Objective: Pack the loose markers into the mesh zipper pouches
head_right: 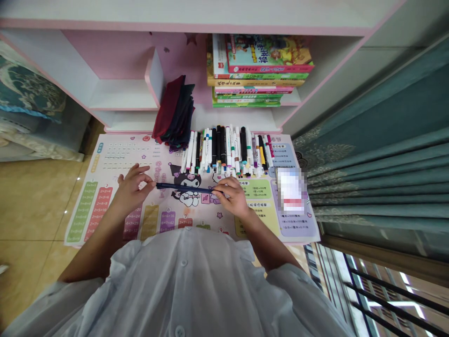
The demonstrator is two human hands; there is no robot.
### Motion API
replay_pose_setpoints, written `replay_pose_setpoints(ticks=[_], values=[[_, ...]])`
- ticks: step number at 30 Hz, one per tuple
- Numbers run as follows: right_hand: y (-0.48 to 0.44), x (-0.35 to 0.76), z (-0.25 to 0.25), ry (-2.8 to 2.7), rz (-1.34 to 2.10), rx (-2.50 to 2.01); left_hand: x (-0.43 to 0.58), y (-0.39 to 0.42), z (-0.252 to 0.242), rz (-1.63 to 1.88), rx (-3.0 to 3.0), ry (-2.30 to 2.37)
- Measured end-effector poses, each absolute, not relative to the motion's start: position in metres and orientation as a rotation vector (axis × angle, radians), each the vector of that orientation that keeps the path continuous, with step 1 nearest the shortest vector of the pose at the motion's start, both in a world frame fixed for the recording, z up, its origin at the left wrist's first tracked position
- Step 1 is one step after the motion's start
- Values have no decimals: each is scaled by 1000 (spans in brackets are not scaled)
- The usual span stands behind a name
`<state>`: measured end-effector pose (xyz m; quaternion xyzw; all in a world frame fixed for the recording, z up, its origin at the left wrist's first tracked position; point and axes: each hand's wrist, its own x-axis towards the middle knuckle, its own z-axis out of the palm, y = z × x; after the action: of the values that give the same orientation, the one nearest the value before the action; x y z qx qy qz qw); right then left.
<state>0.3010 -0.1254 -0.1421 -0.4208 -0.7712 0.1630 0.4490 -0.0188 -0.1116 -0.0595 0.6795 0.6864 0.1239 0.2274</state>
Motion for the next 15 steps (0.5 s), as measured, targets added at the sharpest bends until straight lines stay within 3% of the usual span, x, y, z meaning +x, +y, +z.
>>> replay_pose_setpoints(ticks=[15], values=[[-124,301,-143,-1917,402,-1004,-28,-110,-58,356,1818,1901]])
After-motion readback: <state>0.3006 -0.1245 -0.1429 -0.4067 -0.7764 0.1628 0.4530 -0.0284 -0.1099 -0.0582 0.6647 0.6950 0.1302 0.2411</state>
